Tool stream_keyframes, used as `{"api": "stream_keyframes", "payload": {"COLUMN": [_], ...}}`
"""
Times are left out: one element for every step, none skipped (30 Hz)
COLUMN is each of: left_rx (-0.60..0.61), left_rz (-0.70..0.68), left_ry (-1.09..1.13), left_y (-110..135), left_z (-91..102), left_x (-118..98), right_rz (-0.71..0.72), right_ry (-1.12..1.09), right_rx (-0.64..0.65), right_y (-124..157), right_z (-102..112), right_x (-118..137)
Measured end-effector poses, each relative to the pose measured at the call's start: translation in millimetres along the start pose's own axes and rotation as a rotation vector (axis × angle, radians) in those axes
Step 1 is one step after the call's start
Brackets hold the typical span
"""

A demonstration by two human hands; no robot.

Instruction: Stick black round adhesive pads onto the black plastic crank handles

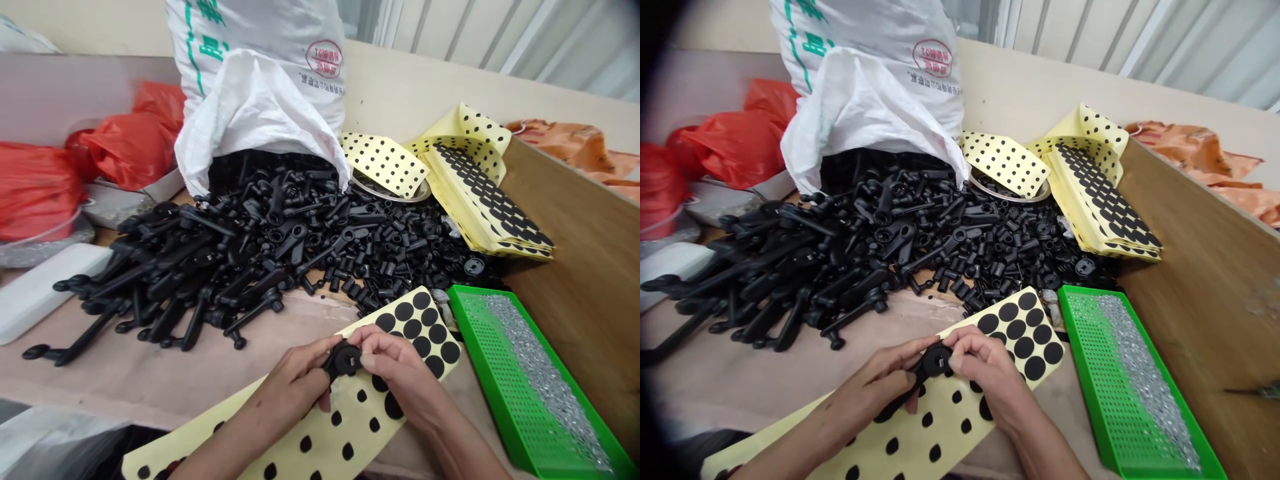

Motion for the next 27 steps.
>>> {"api": "stream_keyframes", "payload": {"left_rx": [0.000,0.002,0.008,0.012,0.015,0.015,0.015,0.017,0.018,0.016,0.017,0.015,0.008,0.003,-0.001,-0.002,-0.004,-0.005,-0.003,-0.004,-0.008,-0.008,-0.005,0.002,0.010,0.019,0.027], "left_rz": [0.000,0.004,0.012,0.022,0.028,0.030,0.031,0.031,0.029,0.027,0.028,0.032,0.036,0.040,0.042,0.041,0.041,0.041,0.044,0.049,0.049,0.046,0.040,0.036,0.035,0.035,0.036], "left_ry": [0.000,-0.002,-0.006,-0.010,-0.012,-0.010,-0.009,-0.004,0.004,0.013,0.021,0.023,0.020,0.016,0.013,0.011,0.013,0.014,0.013,0.009,0.002,-0.004,-0.009,-0.012,-0.013,-0.013,-0.010], "left_y": [0,1,1,1,1,1,1,0,0,-1,-2,-2,-3,-3,-3,-3,-2,-2,-1,-1,0,0,1,1,2,2,2], "left_z": [0.2,0.4,0.6,0.8,1.0,1.1,1.1,1.0,0.6,0.3,-0.2,-0.7,-1.0,-1.3,-1.6,-1.9,-2.0,-1.9,-1.7,-1.3,-0.6,0.2,0.9,1.5,2.1,2.6,3.1], "left_x": [1,2,2,3,4,5,5,6,7,8,9,10,12,13,13,14,14,13,13,12,11,10,8,7,5,3,1], "right_rz": [-0.001,-0.002,-0.003,-0.006,-0.011,-0.016,-0.020,-0.024,-0.029,-0.034,-0.039,-0.043,-0.046,-0.047,-0.047,-0.047,-0.048,-0.048,-0.047,-0.046,-0.044,-0.042,-0.040,-0.037,-0.034,-0.032,-0.032], "right_ry": [0.002,0.005,0.007,0.004,-0.005,-0.020,-0.037,-0.057,-0.078,-0.096,-0.110,-0.118,-0.121,-0.120,-0.117,-0.112,-0.109,-0.107,-0.104,-0.100,-0.093,-0.085,-0.076,-0.066,-0.057,-0.049,-0.044], "right_rx": [0.000,-0.001,-0.002,-0.002,-0.001,0.002,0.007,0.011,0.014,0.016,0.020,0.024,0.028,0.032,0.036,0.037,0.037,0.039,0.041,0.043,0.042,0.040,0.038,0.036,0.032,0.032,0.032], "right_y": [0,0,0,-1,-1,-1,-1,-1,-2,-2,-2,-3,-3,-3,-3,-3,-3,-3,-4,-4,-4,-4,-4,-4,-4,-5,-5], "right_z": [0,0,-1,-1,-1,-1,-2,-2,-3,-3,-3,-4,-4,-4,-4,-4,-3,-3,-2,-2,-2,-1,-1,-1,-1,-1,-1], "right_x": [0,1,1,1,1,1,1,1,1,1,1,1,1,0,0,-1,-1,-2,-2,-2,-2,-2,-2,-2,-2,-1,-1]}}
Point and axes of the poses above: each hand's wrist, its own y-axis away from the middle knuckle, its own z-axis out of the back of the hand, x = y × z, the point moved 3 cm from there along -y, towards the middle knuckle, and after that the axes turned 12 degrees about -y, right-handed, at the moved point
